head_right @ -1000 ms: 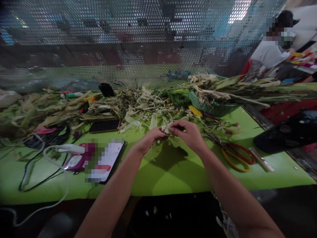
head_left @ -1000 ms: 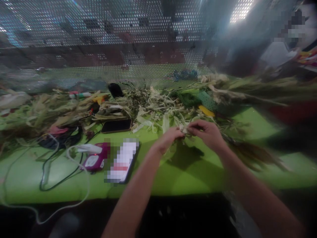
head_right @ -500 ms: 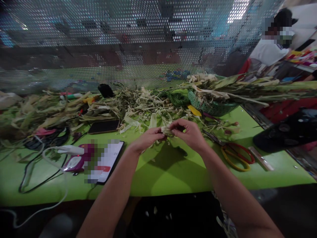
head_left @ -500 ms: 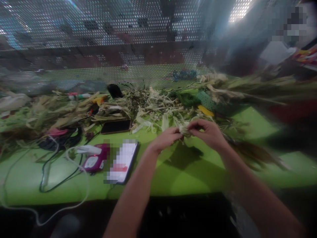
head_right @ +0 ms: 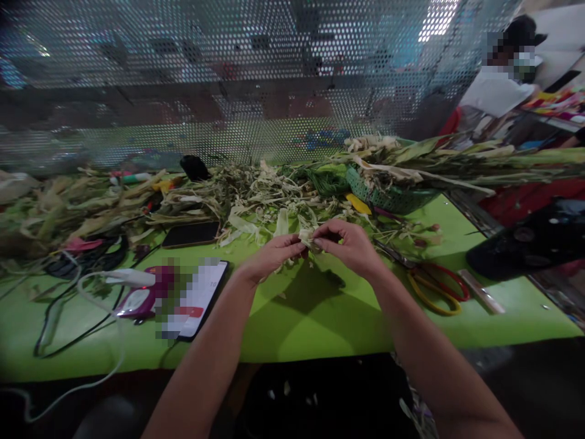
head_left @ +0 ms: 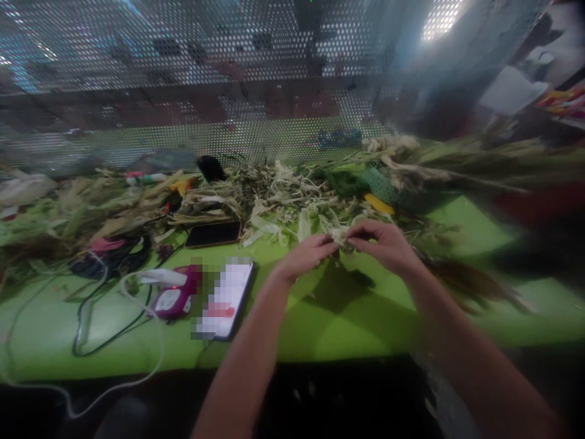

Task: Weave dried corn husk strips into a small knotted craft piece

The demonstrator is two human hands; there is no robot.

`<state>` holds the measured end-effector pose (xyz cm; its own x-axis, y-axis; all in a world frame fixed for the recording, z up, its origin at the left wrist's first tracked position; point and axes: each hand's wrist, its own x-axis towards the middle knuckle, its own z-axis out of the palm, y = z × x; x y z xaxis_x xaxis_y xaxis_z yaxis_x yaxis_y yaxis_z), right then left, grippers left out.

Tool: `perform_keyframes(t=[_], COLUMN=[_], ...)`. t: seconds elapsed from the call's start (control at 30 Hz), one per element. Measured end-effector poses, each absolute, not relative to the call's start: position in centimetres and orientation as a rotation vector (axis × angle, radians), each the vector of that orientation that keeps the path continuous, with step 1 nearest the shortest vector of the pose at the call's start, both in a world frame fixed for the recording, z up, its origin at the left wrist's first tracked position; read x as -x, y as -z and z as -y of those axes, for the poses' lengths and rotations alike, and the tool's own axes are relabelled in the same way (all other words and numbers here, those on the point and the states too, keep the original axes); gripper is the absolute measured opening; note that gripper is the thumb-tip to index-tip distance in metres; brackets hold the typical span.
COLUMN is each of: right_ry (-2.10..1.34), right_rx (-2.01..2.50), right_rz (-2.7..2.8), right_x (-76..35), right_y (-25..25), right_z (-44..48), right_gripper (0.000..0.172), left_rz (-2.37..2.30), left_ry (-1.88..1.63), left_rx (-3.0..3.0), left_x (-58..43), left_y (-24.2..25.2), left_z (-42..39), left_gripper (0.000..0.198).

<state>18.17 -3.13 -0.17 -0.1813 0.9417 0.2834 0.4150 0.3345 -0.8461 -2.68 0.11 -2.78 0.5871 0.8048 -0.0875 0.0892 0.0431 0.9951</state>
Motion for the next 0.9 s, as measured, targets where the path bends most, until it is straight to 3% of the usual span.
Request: perform_keyframes(t=[0.23,0.4,0.7,0.9], right_ry=[-0.78,-0.714,-0.629,-0.616], right_rx=[1.232,1.233,1.257,1.24], right_rz=[1.806,1.863,1.82,1.85], right_x=[-18.1,-18.1,-17.7,-17.6], right_y=[0.5,0.8,1.3,0.9], right_z=[2.9,2.8,2.9,3.1], right_gripper=[0.02,0.013,0.005,0.009], left_rz=[-0.841,-0.855,-0.812,-0.879], left_ry=[-0.753,-0.787,-0.789,-0.845], left_rx=[-1.473,-1.512,-1.531,-1.609], left_x=[2.5,2.2,1.8,1.7], left_y=[3.2,3.4,2.8,3.3], left_z=[-0.4,-0.5,-0.1,-0.2], left_gripper=[0.026,0.024,0.032,0.022])
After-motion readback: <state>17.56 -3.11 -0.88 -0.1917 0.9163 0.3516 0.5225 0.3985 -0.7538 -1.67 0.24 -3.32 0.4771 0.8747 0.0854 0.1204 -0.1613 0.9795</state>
